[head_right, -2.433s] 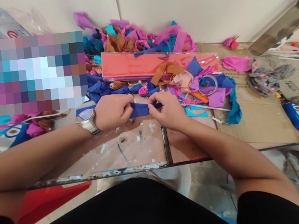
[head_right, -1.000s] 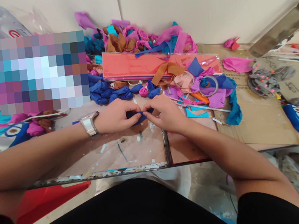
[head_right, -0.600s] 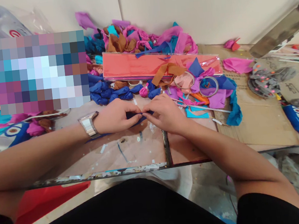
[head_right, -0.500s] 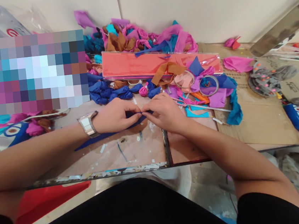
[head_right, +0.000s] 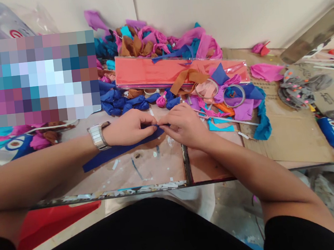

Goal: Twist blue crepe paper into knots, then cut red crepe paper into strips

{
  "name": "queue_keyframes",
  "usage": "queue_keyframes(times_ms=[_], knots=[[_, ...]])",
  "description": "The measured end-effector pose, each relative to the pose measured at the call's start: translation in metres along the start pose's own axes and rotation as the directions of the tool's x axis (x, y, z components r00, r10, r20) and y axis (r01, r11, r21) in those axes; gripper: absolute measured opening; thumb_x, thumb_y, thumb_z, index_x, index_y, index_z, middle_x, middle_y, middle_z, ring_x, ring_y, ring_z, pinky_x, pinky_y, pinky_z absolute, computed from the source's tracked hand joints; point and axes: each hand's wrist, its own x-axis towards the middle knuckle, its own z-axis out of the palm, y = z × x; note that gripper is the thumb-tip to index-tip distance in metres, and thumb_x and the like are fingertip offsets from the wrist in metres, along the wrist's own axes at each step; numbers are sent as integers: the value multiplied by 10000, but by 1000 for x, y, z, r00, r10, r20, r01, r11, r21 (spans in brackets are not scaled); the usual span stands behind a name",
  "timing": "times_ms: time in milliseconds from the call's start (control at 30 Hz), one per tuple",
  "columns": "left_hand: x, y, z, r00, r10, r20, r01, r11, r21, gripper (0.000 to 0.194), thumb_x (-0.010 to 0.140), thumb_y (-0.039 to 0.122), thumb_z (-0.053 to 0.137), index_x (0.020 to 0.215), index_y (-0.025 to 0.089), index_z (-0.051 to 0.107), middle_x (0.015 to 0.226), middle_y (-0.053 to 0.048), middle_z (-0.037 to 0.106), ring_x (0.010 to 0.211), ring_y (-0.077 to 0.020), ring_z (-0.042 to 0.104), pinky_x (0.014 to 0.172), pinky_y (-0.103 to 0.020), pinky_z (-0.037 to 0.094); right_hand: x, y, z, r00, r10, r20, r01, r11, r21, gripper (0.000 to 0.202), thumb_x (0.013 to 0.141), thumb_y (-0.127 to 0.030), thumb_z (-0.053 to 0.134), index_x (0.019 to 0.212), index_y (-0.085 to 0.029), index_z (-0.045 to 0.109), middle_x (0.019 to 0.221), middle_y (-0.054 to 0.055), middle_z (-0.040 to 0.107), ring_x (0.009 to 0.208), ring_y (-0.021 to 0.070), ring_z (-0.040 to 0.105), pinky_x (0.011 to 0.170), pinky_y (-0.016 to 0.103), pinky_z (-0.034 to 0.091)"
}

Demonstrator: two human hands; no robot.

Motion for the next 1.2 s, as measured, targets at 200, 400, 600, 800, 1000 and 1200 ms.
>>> queue_keyframes(times_ms=[200, 400, 600, 800, 1000, 1200], knots=[[2, -3, -2, 996, -69, 54, 74, 991, -107, 241, 835, 273, 547, 772, 152, 746, 606, 38, 565, 572, -97, 452, 577, -251, 331, -1, 2, 0, 1000, -4, 27, 4, 1000, 10, 113, 1023, -283, 678, 1057, -274, 785, 958, 35, 829, 913, 232, 729, 899, 441, 497], [2, -5, -2, 993, -83, 81, 100, 969, -227, 321, 925, 364, 546, 798, 146, 745, 655, 25, 581, 609, -103, 461, 605, -255, 363, -1, 1, -1, 1000, -9, 29, 9, 1000, -4, 112, 1019, -283, 676, 1045, -285, 785, 1002, 35, 835, 938, 239, 730, 916, 459, 497], [2, -6, -2, 997, -69, 29, 74, 975, -210, 329, 951, 392, 571, 796, 149, 729, 660, 23, 602, 607, -101, 487, 616, -253, 374, -1, 1, -3, 1000, 10, -4, -10, 998, -56, 149, 1013, -318, 682, 1118, -262, 772, 969, 48, 821, 931, 253, 720, 893, 444, 494], [2, -5, -1, 998, -63, 3, 62, 979, -193, 340, 961, 386, 561, 777, 147, 717, 649, 24, 603, 594, -98, 481, 602, -257, 361, -1, 1, -2, 1000, 20, 2, -20, 998, -60, 118, 1007, -306, 677, 1072, -270, 769, 926, 41, 812, 918, 257, 722, 901, 456, 485], [2, -4, -1, 999, -45, -7, 43, 984, -170, 311, 951, 362, 566, 795, 146, 728, 669, 19, 651, 608, -101, 524, 615, -254, 379, -1, 1, -2, 1000, 10, 9, -9, 999, -40, 96, 1011, -308, 682, 1048, -276, 764, 919, 30, 811, 911, 249, 720, 909, 451, 485], [0, -1, -1, 999, 1, -40, -5, 993, -117, 286, 936, 340, 586, 770, 153, 726, 650, 27, 652, 616, -97, 529, 610, -241, 366, -1, -1, -3, 999, 38, 15, -37, 999, -38, 111, 1012, -333, 679, 1036, -271, 768, 906, 38, 803, 916, 252, 723, 898, 445, 488]])
